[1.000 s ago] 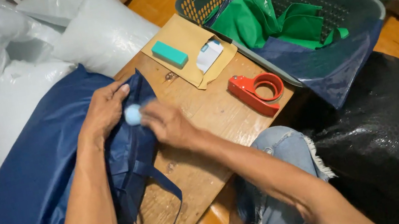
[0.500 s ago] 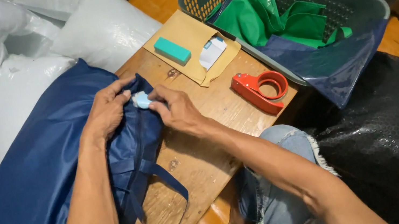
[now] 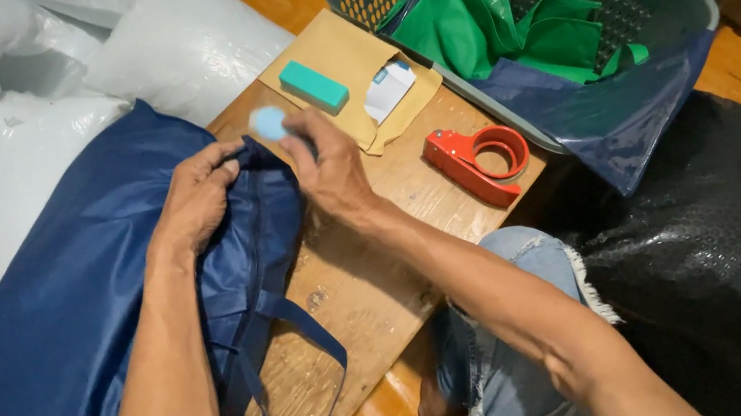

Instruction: Using a handheld vacuum pump to remove air from a storage bag containing a pillow to compress it for storage.

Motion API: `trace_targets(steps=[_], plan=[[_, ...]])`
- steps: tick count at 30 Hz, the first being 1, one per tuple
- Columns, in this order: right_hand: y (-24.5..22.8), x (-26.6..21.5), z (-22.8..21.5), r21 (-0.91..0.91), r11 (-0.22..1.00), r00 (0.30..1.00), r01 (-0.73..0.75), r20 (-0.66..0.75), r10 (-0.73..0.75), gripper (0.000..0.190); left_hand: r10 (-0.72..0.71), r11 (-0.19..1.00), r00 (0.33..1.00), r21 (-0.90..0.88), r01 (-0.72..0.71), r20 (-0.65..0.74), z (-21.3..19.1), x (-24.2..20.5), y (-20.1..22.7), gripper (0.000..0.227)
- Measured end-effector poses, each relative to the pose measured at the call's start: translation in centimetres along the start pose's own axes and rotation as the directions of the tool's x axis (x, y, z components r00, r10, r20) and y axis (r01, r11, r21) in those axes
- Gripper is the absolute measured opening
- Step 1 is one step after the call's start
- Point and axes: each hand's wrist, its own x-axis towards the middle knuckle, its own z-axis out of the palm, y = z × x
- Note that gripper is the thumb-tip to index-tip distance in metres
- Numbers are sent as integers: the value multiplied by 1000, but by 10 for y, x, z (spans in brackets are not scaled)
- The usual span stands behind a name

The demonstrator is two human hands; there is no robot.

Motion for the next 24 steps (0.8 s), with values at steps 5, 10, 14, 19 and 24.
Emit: trace_targets(steps=[5, 10, 14, 19, 24], plan=[[11, -27, -1, -75, 981, 951, 180, 269, -154, 13, -53, 998, 999, -22, 53, -4, 0, 0, 4, 33], [10, 0, 0, -69, 960, 959, 271, 101, -263, 13, -55, 997, 997, -52, 53, -49, 2, 0, -5, 31], [11, -8, 5, -16, 986, 958, 168, 239, -160, 13, -106, 993, 993, -63, 103, -53, 3, -1, 2, 30], [1, -6, 1, -11, 996, 976, 91, 198, -87, 14, -106, 991, 994, -85, 102, -38, 1, 6, -12, 30], [8, -7, 11, -2, 990, 983, 138, 119, -137, 15, -121, 989, 992, -96, 116, -42, 0, 10, -23, 27]])
